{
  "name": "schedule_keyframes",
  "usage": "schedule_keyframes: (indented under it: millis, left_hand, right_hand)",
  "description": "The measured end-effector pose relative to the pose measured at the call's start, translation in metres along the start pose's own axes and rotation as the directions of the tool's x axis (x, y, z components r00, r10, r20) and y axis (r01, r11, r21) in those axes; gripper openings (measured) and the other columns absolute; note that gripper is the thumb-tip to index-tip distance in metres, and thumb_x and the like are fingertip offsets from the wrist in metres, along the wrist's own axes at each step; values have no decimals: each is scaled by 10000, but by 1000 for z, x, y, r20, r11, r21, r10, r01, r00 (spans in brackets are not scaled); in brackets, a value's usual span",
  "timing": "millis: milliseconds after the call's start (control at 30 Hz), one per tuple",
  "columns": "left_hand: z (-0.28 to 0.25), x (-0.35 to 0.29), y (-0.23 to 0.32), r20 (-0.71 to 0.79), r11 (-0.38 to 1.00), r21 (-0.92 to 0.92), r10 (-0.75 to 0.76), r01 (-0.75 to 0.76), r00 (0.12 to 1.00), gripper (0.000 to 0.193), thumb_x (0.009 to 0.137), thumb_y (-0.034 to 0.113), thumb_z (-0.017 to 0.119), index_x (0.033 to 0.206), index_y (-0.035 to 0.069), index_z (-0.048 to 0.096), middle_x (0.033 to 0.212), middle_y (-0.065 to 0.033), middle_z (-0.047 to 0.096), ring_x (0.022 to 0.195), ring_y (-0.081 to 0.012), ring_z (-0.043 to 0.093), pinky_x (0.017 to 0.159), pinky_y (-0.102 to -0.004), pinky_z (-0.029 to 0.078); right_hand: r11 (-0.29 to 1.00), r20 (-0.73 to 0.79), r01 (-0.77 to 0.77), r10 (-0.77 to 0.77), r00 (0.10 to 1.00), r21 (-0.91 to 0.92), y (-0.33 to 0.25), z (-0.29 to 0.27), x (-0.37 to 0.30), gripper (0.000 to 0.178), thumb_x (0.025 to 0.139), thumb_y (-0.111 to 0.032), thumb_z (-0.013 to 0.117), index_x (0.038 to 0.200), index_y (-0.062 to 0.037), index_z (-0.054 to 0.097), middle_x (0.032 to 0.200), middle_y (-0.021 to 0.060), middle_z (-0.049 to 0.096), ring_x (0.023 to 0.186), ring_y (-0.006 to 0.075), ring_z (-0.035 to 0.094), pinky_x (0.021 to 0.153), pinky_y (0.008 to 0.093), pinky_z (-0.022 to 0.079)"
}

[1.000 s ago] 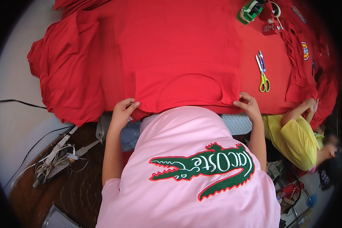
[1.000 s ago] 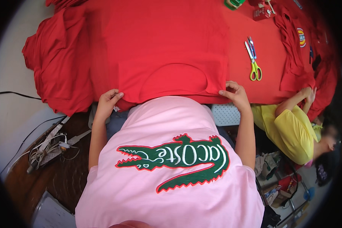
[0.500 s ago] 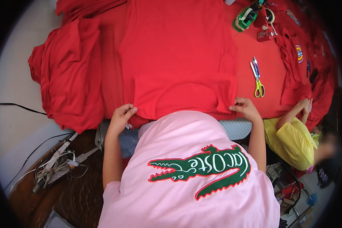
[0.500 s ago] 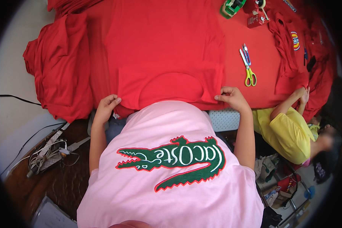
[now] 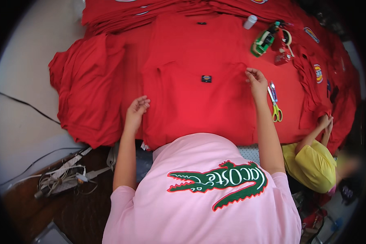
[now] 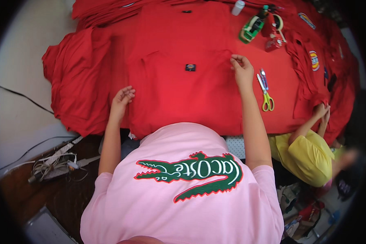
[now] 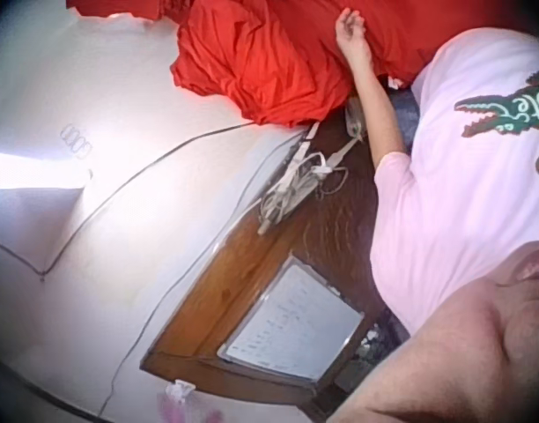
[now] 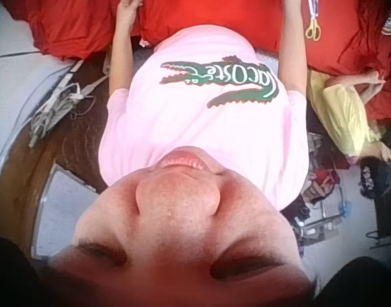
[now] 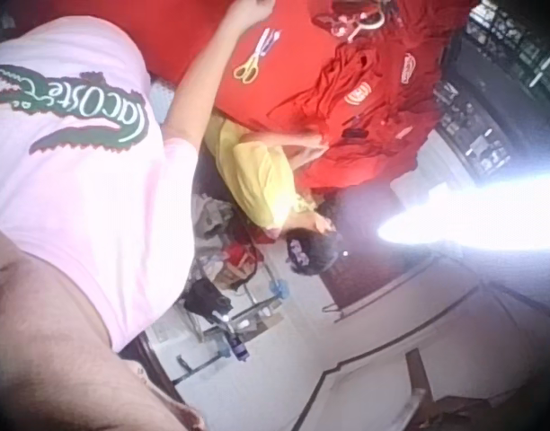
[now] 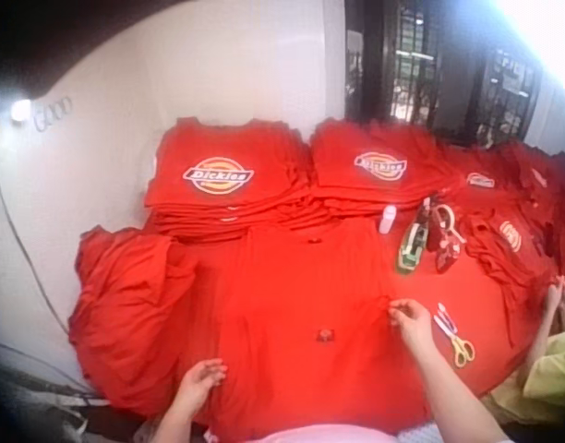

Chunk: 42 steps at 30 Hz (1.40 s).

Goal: The person inspects and folds red shirts. They trim loose threads with a tool, smooth the fabric, and fold the shirts into rectangular shapes, placing them into a bag.

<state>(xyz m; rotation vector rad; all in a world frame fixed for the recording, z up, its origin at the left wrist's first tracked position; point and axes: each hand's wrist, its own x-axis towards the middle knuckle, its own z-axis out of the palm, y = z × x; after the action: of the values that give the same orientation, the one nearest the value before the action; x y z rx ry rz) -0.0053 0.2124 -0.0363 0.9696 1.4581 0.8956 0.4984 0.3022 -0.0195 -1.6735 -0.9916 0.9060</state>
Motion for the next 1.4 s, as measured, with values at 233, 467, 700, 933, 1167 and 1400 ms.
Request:
schedule_keyframes:
  millis: [233,467,700,933,1167,1400]
  left_hand:
    - [9,-110,-54,-242,999,4,-49,52,969,257,929,89,811,1147,-5,713,990,-13,710,857,-62,606,829,-225,512]
    - [41,-138,-67,-429,928,368,225,-58,875,361,774,101,898,1076,43,709,924,-48,674,856,-190,617,841,-337,502]
    - [65,-155,-52,50,463,780,624,-421,780,169,830,63,759,989,117,746,941,-44,669,885,-263,654,805,-401,505]
    - [80,-146,-59,161,425,765,601,-484,783,22,892,95,754,894,104,734,919,-26,650,827,-249,627,702,-402,504]
    - [75,-140,-57,-46,645,604,615,-468,787,67,894,81,795,910,71,730,867,-19,637,772,-193,615,656,-332,485]
    - [35,-124,-80,-480,985,-155,-146,80,865,198,977,183,801,1046,12,728,794,44,656,641,-28,535,570,-209,430]
  right_hand:
    - [997,544,-27,-21,839,79,-58,161,-18,382,988,-68,684,1366,-35,642,862,58,725,724,104,669,676,273,562]
    - [959,711,154,63,701,-236,-66,251,-30,375,1026,-106,609,1397,-125,656,812,37,715,667,110,648,602,295,541]
    - [901,573,-329,117,811,281,-27,212,12,213,987,29,527,984,-87,706,914,18,726,724,141,683,663,312,606]
    - [915,681,-348,123,722,204,-15,184,39,215,1003,36,563,933,-138,670,1035,-4,708,954,144,694,871,337,610]
    - [921,712,-353,138,689,163,-18,181,40,201,1021,18,531,1028,-102,691,1061,35,712,933,163,711,845,360,646]
    - [866,790,-406,22,613,291,-55,206,5,349,1047,-59,594,1389,-98,655,1391,89,650,1282,214,630,1110,378,519]
